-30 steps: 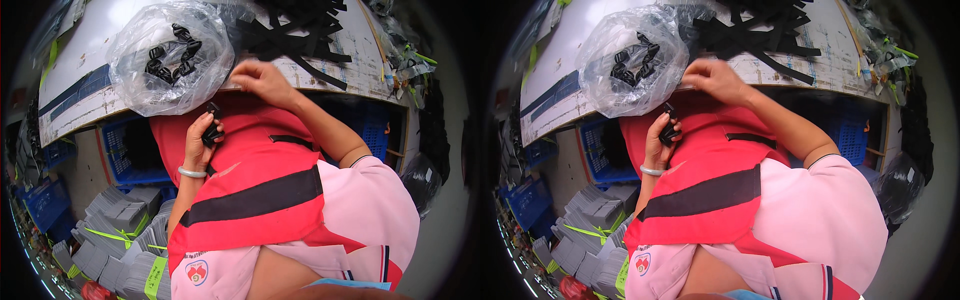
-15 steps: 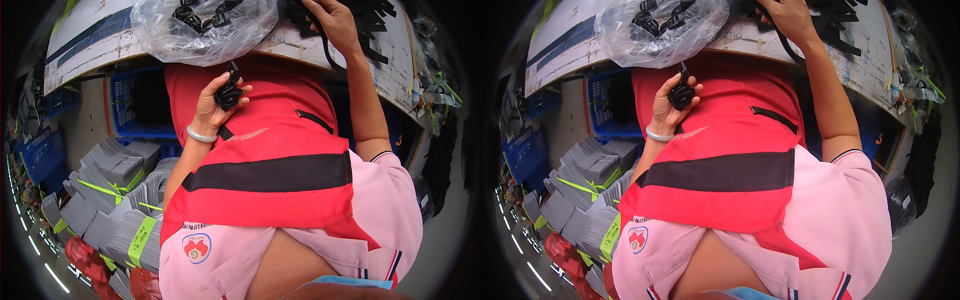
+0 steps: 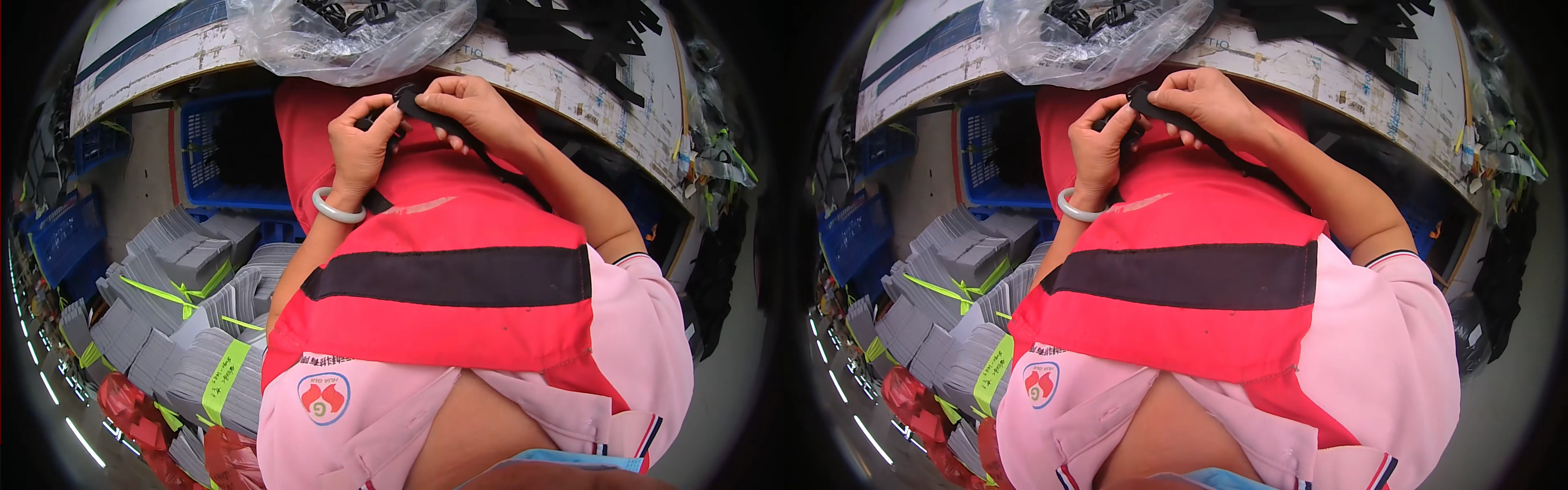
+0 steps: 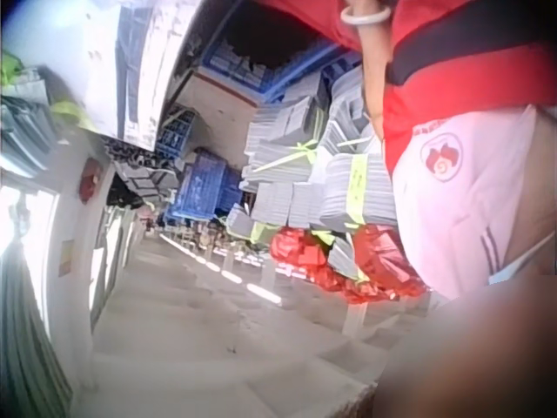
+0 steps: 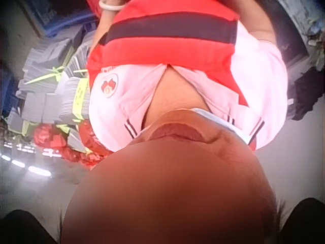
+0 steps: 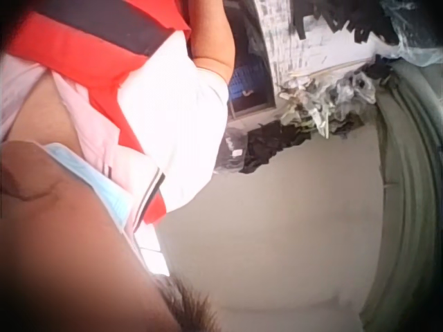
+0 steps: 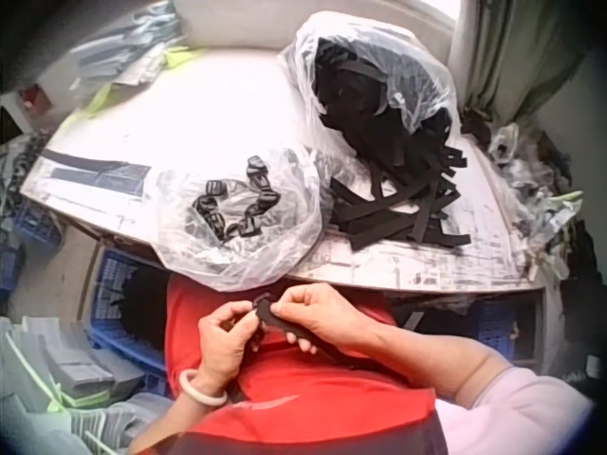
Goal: Assembling plastic buckles onto black nylon straps at a workbench.
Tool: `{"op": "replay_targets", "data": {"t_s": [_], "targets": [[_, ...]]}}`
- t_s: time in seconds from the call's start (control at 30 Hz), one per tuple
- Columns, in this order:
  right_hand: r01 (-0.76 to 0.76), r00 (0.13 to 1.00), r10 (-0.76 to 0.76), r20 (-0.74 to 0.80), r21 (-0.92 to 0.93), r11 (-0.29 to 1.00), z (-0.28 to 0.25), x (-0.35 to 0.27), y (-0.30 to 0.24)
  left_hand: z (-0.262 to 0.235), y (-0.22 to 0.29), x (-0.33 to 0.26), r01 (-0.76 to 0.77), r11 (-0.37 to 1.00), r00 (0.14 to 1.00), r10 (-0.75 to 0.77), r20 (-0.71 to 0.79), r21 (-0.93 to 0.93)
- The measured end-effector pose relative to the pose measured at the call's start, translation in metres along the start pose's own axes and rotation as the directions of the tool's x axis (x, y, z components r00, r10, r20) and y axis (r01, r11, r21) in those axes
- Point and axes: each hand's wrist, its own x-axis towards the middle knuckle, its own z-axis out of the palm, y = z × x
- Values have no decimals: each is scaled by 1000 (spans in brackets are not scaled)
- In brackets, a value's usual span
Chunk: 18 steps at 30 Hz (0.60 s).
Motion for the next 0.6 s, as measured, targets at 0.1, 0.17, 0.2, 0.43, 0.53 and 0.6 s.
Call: {"op": "replay_targets", "data": {"t_s": [0.1,0.17,0.2,0.43,0.53,0.6], "targets": [[-13,1000,13,-1,31,999,0,2,4,3,5,-2,-46,995,999,48,-22,92],[46,998,-37,-58,169,985,1,3,8,2,1,1,-146,964,988,151,-8,223],[47,998,-37,-57,169,985,2,4,8,1,0,2,-241,906,968,251,18,349],[242,968,-214,-131,254,937,16,15,19,5,6,5,-481,714,855,510,93,509],[224,974,-201,-109,275,935,10,17,14,3,8,3,-643,527,732,636,244,556],[144,988,-151,13,234,961,4,18,10,6,11,-6,-106,990,994,105,14,95]]}}
